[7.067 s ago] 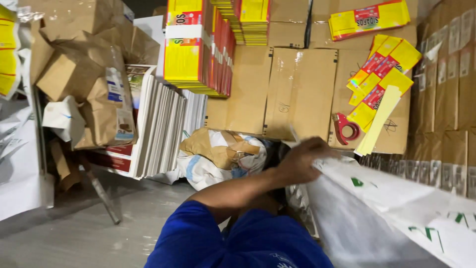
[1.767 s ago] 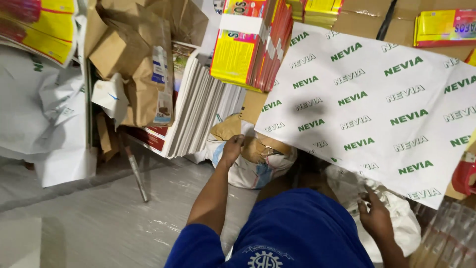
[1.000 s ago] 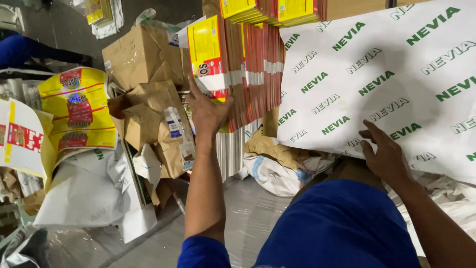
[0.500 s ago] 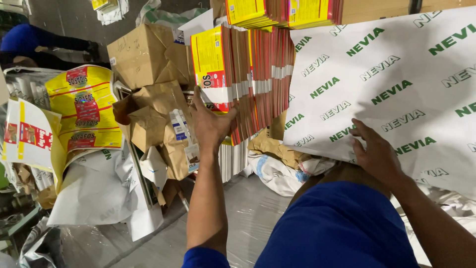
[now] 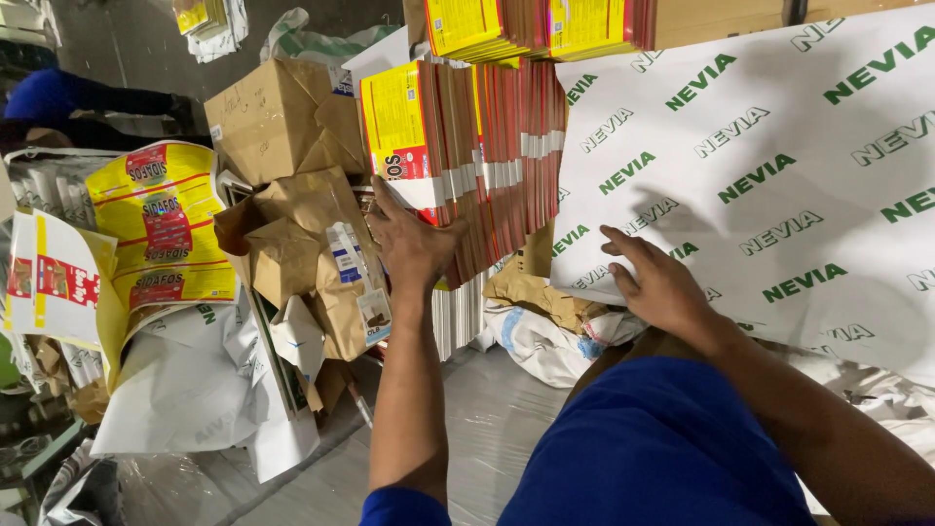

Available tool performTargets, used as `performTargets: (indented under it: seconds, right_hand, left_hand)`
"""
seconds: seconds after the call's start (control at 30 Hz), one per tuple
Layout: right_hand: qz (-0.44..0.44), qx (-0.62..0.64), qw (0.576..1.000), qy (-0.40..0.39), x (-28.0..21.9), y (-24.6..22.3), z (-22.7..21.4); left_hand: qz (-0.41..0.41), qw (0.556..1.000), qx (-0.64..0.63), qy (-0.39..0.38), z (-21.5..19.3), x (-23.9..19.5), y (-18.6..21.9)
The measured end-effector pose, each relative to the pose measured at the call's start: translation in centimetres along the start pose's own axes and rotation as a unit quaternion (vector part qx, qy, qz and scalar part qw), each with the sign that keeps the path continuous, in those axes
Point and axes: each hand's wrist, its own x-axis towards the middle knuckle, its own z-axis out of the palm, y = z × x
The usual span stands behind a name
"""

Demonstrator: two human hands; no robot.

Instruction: Packaging and wrapping printed materials with protective paper and securing them with tape.

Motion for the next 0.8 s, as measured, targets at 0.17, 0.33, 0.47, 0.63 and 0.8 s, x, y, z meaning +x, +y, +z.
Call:
performTargets:
  seconds: [0.17,0.33,0.47,0.63,0.8]
  right_hand:
    - [-0.142,0.044,0.988,-0.047,2.6,-2.6,2.8]
    - [-0.06,0.24,0.961,-0.122,7.0,-7.2,6.9]
    - [-0.05,0.212,0.972,-0.091,9.2,-9.5,11.1]
    - [-0.004,0.202,0.979,-0.025,10.5,-12.0,13.9]
    - [0.045,0.214,0.976,0.012,12.2,-12.8,15.8]
  left_hand:
    - [-0.004,1.0,0.01,-0.015,-1.1,-0.6,1.1]
    - [-0.015,0.98,-0.197,0.016,-1.0,1.7,-4.0]
    - [-0.052,0.929,-0.364,-0.042,1.8,6.4,-12.9]
    - [-0.091,0.837,-0.503,-0.197,1.3,7.1,-12.8]
    - [-0.061,0.792,-0.558,-0.241,0.7,7.4,-11.0]
